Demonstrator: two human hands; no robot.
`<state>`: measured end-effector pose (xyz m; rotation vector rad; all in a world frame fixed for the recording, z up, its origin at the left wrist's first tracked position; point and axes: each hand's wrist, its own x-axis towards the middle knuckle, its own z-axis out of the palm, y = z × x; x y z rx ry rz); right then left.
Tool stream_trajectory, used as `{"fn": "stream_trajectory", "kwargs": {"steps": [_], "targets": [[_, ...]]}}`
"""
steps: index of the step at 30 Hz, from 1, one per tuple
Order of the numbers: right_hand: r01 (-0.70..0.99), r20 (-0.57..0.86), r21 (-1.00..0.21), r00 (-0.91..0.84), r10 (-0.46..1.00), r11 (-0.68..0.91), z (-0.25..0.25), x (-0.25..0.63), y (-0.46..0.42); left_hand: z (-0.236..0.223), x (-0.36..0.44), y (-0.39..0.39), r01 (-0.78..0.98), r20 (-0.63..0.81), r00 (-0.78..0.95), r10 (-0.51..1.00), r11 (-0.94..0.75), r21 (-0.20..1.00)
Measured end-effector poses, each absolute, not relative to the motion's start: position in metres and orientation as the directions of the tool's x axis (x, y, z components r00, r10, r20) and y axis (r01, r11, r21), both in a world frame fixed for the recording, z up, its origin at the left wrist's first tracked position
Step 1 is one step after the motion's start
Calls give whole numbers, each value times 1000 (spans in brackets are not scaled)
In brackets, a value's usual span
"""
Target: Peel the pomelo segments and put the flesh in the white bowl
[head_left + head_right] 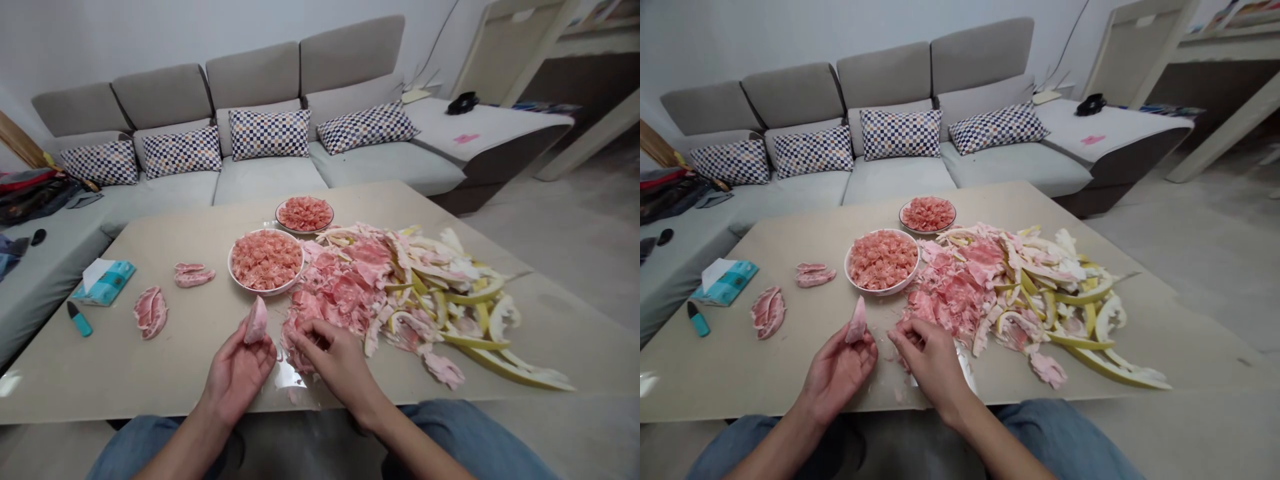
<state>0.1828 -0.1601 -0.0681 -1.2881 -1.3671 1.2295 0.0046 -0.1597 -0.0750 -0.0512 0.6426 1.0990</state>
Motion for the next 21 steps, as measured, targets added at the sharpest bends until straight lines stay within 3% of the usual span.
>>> {"fn": "stream_trajectory", "kwargs": {"steps": [4, 7, 14, 21], "targets": [[207, 119, -968, -105, 987, 139, -60, 183, -163, -74, 7, -162, -785, -448, 317, 836, 496, 372], [272, 120, -952, -104, 987, 144, -56, 187, -163, -71, 10, -166, -723, -418, 236, 877, 445, 528], [304, 255, -915, -72, 964, 264, -58, 193, -162, -72, 13, -175, -369, -284, 98, 954, 300, 880], [335, 222, -890, -272, 936, 309, -53, 192, -166, -77, 15, -172, -244, -162, 94, 982, 180, 953]]}}
